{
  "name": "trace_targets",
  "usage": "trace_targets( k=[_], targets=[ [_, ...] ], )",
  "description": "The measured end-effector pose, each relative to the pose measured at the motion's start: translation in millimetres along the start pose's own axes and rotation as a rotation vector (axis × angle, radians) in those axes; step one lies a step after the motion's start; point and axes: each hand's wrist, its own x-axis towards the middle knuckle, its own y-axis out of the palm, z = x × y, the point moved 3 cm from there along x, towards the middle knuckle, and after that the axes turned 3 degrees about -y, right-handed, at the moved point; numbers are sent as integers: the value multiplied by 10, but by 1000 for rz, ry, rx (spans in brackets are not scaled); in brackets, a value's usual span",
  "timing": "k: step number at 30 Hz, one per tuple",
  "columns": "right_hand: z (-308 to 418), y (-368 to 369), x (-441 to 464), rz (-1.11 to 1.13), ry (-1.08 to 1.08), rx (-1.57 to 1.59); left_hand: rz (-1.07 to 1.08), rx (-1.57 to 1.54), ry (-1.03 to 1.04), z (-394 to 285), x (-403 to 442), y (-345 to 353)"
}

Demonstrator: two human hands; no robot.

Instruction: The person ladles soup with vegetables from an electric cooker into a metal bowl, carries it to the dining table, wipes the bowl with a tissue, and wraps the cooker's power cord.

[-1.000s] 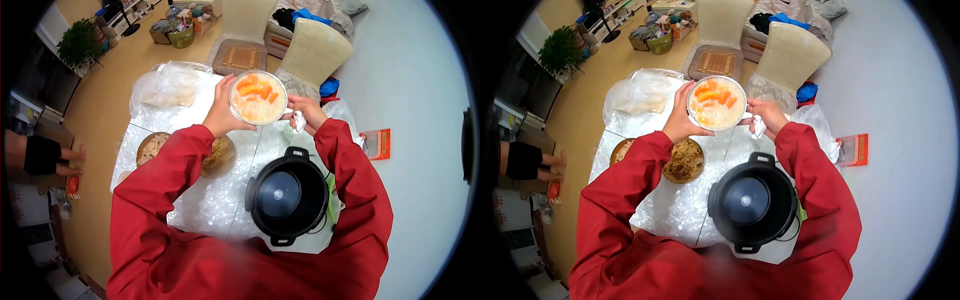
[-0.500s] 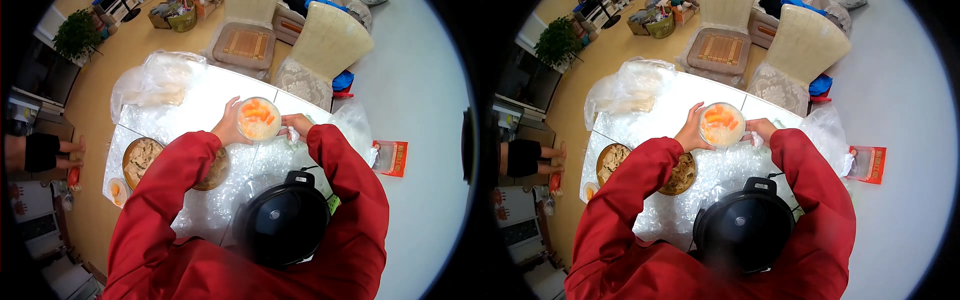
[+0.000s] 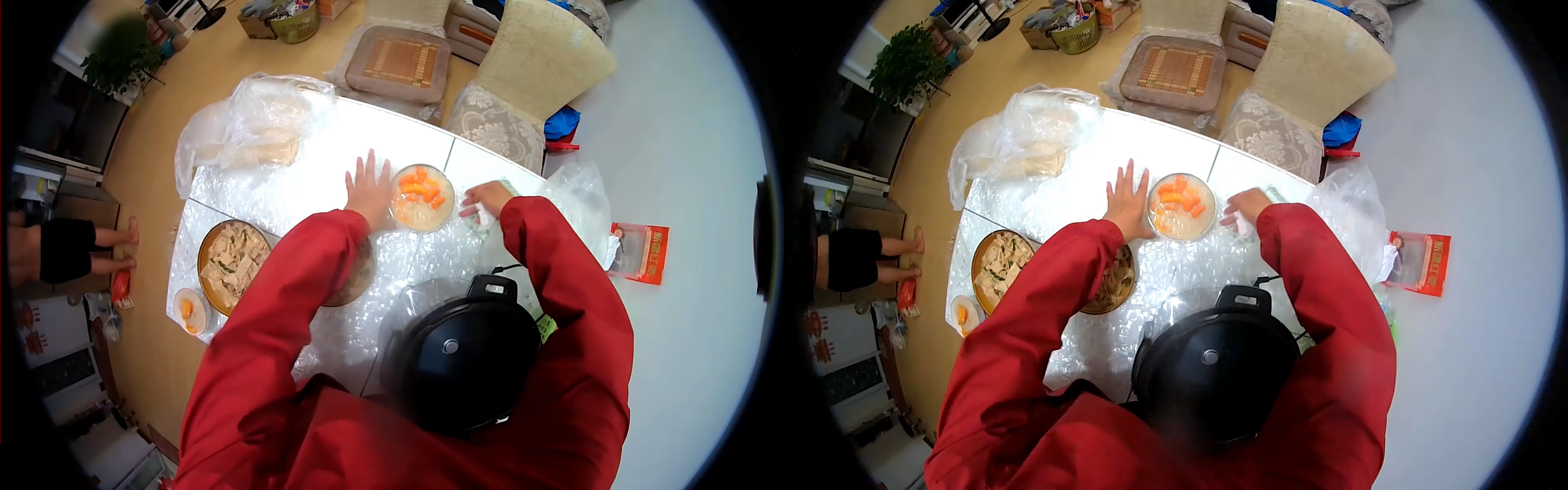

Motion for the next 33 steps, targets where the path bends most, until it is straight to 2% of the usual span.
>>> trace_targets(
  k=[3, 5, 7, 9, 10, 12, 13, 15, 17, 19, 20, 23, 24, 25, 29, 31, 33],
  targets=[
    [431, -250, -425, -114, -294, 1, -200, -563, 30, 143, -305, -325],
    [898, 26, -1267, -163, -417, 450, -350, -959, 105, 22, -776, -861],
    [1116, 272, -1982, 44, -593, 703, -364, -1116, 173, -196, -1310, -1329],
    [1268, 756, -2765, 85, -752, 638, -331, -1207, 283, -461, -1859, -1657],
    [1196, 1002, -3062, 80, -857, 468, -348, -1055, 414, -598, -2133, -1806],
    [1004, 1564, -3608, 73, -895, 436, -408, -724, 671, -780, -2569, -1969],
    [890, 1855, -3834, 76, -841, 587, -451, -545, 797, -843, -2779, -1987],
    [582, 2238, -4174, 32, -751, 965, -378, -675, 773, -798, -3168, -1874],
    [129, 2583, -4330, 4, -748, 1026, -289, -532, 801, -712, -3544, -1841],
    [-307, 2972, -4457, -27, -702, 1076, -177, -515, 884, -559, -3816, -1625],
    [-524, 3105, -4500, -32, -665, 997, -103, -563, 878, -486, -3945, -1480],
    [-1158, 3342, -4607, -107, -569, 870, 168, -751, 660, -272, -4307, -1085],
    [-1356, 3387, -4641, -143, -536, 844, 194, -780, 613, -239, -4385, -961],
    [-1566, 3431, -4668, -245, -476, 948, 224, -806, 559, -207, -4471, -836],
    [-2721, 3284, -4517, -651, -413, 950, 310, -864, 395, -190, -4654, -509],
    [-3400, 3092, -4212, -966, -388, 638, 353, -939, 275, -254, -4711, -421],
    [-3562, 2758, -4073, -1204, -342, 229, 429, -1013, 68, -335, -4770, -380]
  ],
)
